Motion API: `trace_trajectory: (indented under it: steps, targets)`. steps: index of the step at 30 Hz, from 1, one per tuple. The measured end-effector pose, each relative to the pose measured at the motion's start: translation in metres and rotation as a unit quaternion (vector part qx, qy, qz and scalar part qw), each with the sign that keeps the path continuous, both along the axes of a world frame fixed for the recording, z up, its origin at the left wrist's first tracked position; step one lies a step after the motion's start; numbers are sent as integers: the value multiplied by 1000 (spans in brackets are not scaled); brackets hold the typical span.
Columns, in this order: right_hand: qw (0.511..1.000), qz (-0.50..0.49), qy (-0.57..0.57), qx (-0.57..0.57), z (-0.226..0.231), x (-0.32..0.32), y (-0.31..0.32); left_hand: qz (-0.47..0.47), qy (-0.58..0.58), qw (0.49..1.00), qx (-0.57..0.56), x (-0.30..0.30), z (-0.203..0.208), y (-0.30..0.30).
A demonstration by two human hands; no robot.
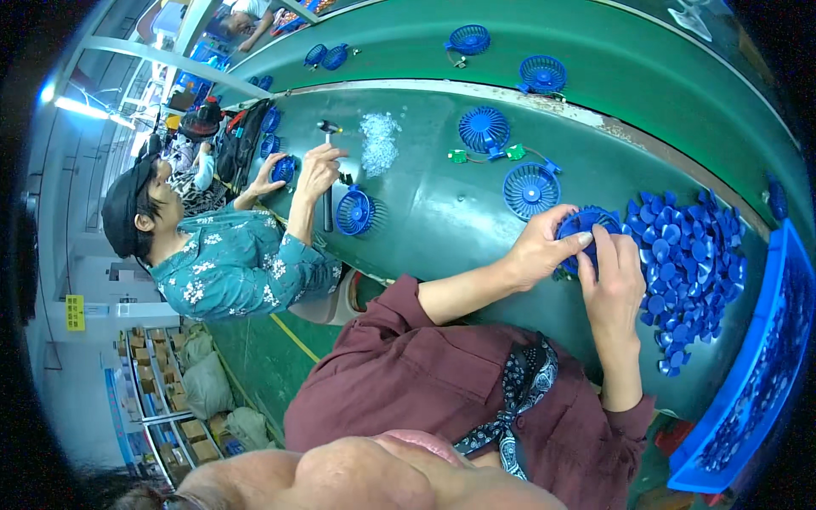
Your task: Assembling small blue portable fans by inserting the fan blades and snapping the housing together.
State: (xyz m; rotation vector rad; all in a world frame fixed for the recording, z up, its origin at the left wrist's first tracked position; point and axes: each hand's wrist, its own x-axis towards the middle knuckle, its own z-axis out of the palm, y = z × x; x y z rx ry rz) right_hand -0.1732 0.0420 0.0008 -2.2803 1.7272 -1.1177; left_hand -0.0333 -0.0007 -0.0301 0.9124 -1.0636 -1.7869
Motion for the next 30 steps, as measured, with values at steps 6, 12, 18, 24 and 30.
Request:
trace_trajectory:
  steps: [6, 12, 18, 24, 30]
  targets:
    - [988, -60, -120, 74, 18, -10, 3, -27, -112, 983, -140, 15, 12, -7]
    - [927, 42, -259, 268, -1, -20, -5, -48, -183, 970, -155, 20, 26, 1]
    - [864, 47, -305, 397, 6, -45, -67, -30, -248, 932, -262, 23, 25, -52]
    - [762, -73, -601, 230, -2, -111, -114, 96, -434, 817, -367, 66, 14, -188]
    - [880, 8, -359, 310, -22, -40, -9, 186, -605, 658, -407, 100, -12, -295]
